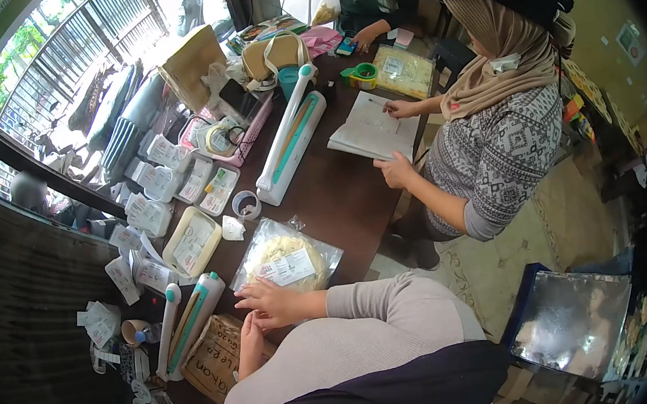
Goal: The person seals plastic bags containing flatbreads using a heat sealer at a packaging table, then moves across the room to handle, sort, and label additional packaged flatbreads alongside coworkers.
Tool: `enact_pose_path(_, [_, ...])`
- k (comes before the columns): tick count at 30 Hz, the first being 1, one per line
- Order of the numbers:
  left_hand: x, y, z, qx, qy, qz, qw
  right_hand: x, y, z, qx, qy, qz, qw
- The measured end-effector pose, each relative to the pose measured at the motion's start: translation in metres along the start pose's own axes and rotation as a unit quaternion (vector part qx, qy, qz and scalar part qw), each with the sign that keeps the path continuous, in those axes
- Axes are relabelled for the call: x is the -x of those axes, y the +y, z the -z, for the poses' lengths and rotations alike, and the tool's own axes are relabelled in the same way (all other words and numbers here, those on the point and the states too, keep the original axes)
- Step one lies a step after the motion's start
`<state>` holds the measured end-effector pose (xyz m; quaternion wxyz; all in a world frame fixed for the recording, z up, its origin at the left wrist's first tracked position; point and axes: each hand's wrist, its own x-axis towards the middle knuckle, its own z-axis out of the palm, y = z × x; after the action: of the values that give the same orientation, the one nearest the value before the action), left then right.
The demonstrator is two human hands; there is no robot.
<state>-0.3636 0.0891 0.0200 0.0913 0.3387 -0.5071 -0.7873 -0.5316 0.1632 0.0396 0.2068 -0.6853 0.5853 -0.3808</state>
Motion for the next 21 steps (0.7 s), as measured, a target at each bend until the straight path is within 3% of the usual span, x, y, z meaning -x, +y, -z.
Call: enact_pose_path(21, [0.003, -0.007, -0.001, 0.028, -0.006, 0.01, 1.0, -0.001, -0.014, 0.011, -0.026, -0.026, 0.022, 0.999])
